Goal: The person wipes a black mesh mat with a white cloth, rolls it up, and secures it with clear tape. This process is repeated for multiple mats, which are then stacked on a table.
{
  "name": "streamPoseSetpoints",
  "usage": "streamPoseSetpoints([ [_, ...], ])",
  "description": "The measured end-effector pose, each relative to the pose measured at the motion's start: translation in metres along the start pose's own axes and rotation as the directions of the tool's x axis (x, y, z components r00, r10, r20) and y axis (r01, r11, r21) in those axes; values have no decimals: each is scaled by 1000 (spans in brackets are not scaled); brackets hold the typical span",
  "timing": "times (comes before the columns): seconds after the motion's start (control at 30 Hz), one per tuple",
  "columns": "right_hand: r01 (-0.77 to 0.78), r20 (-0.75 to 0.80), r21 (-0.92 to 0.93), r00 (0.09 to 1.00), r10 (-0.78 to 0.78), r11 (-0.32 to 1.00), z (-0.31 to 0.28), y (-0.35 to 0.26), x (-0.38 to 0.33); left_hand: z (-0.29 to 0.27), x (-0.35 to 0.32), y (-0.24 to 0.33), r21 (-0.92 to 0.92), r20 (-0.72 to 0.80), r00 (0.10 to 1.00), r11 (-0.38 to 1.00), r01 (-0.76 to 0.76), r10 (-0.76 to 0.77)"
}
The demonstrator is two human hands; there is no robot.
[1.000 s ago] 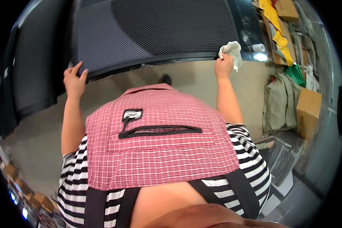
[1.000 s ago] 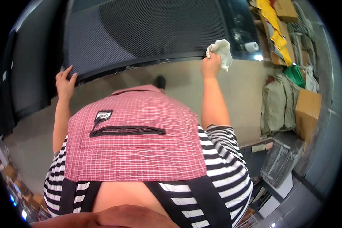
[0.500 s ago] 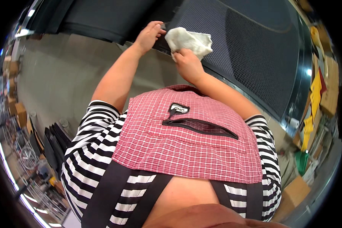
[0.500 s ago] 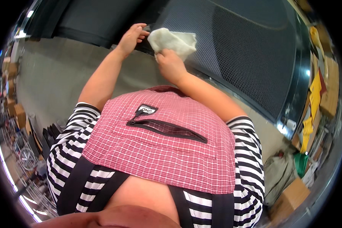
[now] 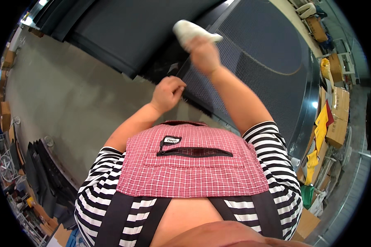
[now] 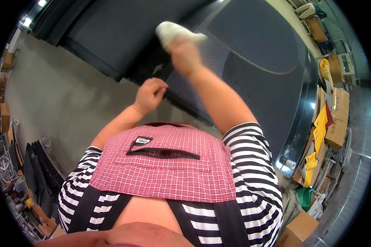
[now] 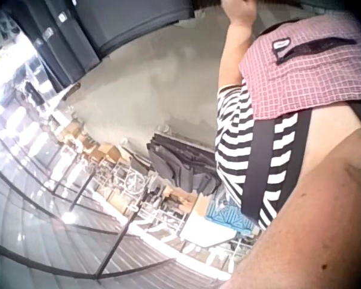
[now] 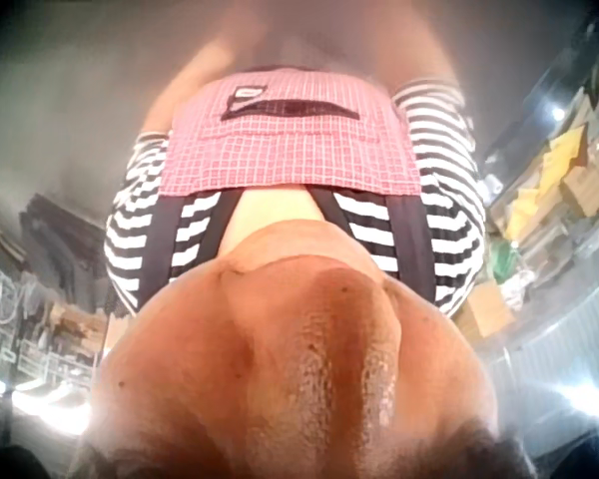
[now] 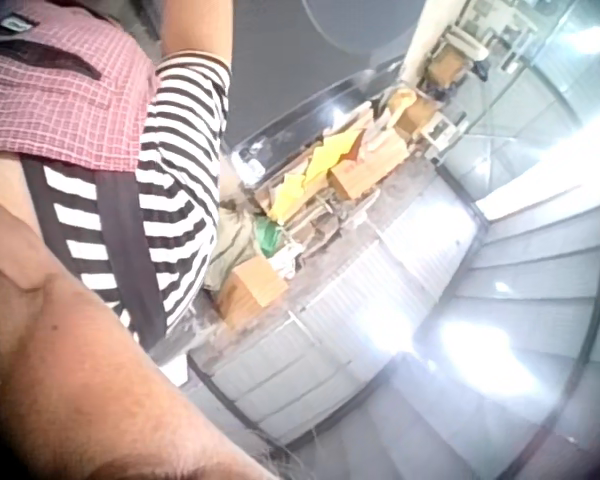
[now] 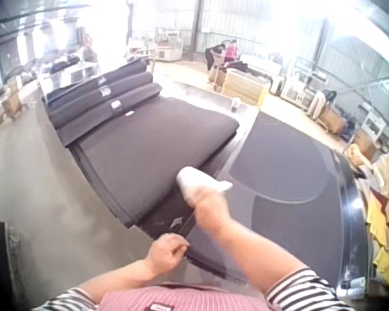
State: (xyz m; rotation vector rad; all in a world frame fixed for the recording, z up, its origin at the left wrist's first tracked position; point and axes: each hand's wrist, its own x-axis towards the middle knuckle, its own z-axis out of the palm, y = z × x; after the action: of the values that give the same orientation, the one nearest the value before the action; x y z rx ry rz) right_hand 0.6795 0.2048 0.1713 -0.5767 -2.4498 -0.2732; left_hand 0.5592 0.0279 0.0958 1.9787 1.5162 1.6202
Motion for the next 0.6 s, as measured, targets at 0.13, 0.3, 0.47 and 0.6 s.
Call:
streamPoseSetpoints([
  [0.13, 105, 211, 146, 968, -135, 984, 37, -23, -36, 14, -10, 9, 74, 166, 981, 990, -117, 104],
  [0.3, -32, 215, 25, 976, 26, 999, 20, 24, 29, -26, -48, 33, 236, 143, 985, 963, -131, 98],
  [0.47, -72, 84, -109, 993, 82, 991, -8, 124, 110, -81, -77, 84, 440, 193, 979, 897, -26, -66],
  [0.6, -182, -16, -351, 982, 188, 918, -55, 168, 202, -133, -103, 114, 578, 217, 975, 812, -88, -49],
])
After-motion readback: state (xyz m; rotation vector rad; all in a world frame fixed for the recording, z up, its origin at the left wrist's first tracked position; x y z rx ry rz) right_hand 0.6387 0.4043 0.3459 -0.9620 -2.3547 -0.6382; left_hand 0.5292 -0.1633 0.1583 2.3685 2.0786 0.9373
